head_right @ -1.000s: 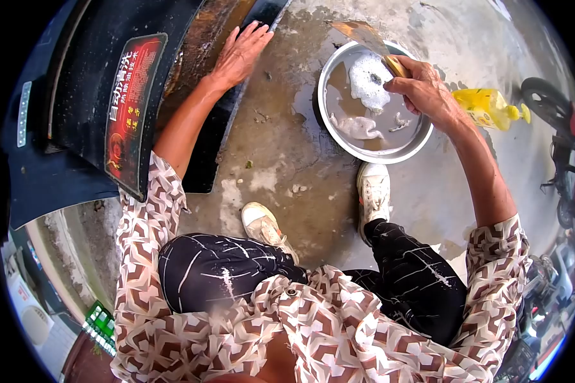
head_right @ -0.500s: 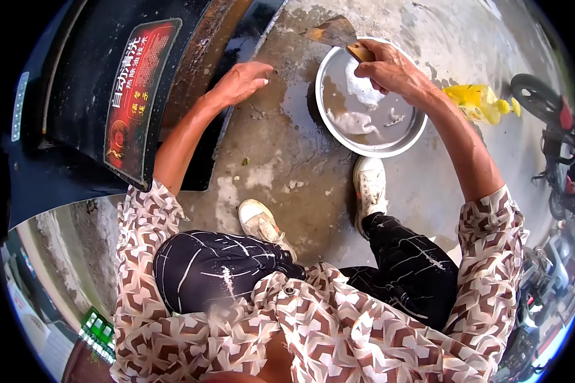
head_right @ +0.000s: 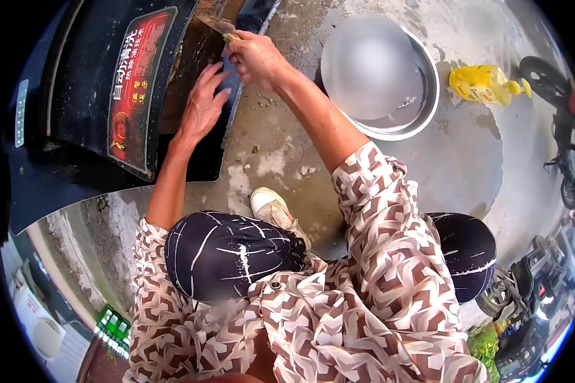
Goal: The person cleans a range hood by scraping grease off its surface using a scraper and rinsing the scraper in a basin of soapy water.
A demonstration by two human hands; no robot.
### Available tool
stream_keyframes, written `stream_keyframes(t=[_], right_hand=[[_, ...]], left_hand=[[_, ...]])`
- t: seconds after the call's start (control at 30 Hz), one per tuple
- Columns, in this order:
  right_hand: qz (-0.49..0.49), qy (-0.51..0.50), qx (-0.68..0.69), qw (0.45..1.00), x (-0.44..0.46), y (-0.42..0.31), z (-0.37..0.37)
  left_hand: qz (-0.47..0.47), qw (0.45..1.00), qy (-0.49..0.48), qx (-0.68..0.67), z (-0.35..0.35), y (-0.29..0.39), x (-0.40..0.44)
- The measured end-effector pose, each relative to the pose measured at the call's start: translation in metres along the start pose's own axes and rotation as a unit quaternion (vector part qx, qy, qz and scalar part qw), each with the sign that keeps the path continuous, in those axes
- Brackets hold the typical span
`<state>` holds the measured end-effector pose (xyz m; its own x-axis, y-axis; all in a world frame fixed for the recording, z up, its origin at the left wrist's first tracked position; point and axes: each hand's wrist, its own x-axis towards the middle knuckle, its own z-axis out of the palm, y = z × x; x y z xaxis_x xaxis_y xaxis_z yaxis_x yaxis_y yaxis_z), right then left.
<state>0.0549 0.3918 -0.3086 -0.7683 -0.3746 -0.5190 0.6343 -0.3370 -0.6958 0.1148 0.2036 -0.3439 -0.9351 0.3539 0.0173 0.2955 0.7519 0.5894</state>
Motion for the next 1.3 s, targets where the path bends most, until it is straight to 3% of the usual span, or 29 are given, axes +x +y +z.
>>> stream_keyframes(t=[0.17,0.2,0.3,0.43,0.5,0.67,0.77,0.87,1.0,1.1,1.13,1.23,1.3], right_hand=[[0.001,-0.014,0.028,1.0,-0.007,0.054,0.033],[-0.031,-0.009,0.044,0.999,-0.001,0.063,0.039],[0.013,0.015,0.076,0.997,0.003,0.063,0.055],[-0.102,0.111,-0.105,0.983,0.012,0.077,0.057],[-0.11,0.127,-0.237,0.957,0.012,0.083,0.048],[-0.095,0.11,-0.338,0.93,-0.011,0.069,0.024],[-0.103,0.093,-0.24,0.961,-0.006,0.08,0.031],[-0.134,0.084,-0.235,0.959,-0.011,0.089,0.052],[-0.127,0.108,-0.217,0.962,-0.004,0.102,0.077],[-0.162,0.134,-0.202,0.956,0.018,0.104,0.086],[-0.169,0.145,-0.192,0.956,0.027,0.089,0.087],[-0.201,0.185,-0.169,0.947,0.051,0.047,0.076],[-0.21,0.171,-0.187,0.944,0.054,0.036,0.073]], left_hand=[[-0.044,0.993,-0.102,0.03,-0.062,0.026,-0.047],[-0.065,0.987,-0.145,0.037,-0.077,0.036,-0.053],[-0.116,0.954,-0.267,0.073,-0.113,0.076,-0.056],[-0.108,0.893,-0.404,0.168,-0.129,0.151,-0.039],[-0.082,0.883,-0.425,0.179,-0.127,0.186,-0.028],[-0.065,0.906,-0.362,0.211,-0.116,0.231,-0.018],[-0.095,0.915,-0.323,0.222,-0.125,0.222,-0.02],[-0.108,0.926,-0.266,0.244,-0.126,0.191,-0.031],[-0.07,0.916,-0.285,0.274,-0.118,0.147,-0.046],[-0.145,0.917,-0.325,0.182,-0.115,0.129,-0.046],[-0.12,0.923,-0.313,0.19,-0.114,0.119,-0.054],[-0.163,0.901,-0.346,0.203,-0.111,0.107,-0.053],[-0.216,0.949,-0.212,0.086,-0.091,0.09,-0.049]])
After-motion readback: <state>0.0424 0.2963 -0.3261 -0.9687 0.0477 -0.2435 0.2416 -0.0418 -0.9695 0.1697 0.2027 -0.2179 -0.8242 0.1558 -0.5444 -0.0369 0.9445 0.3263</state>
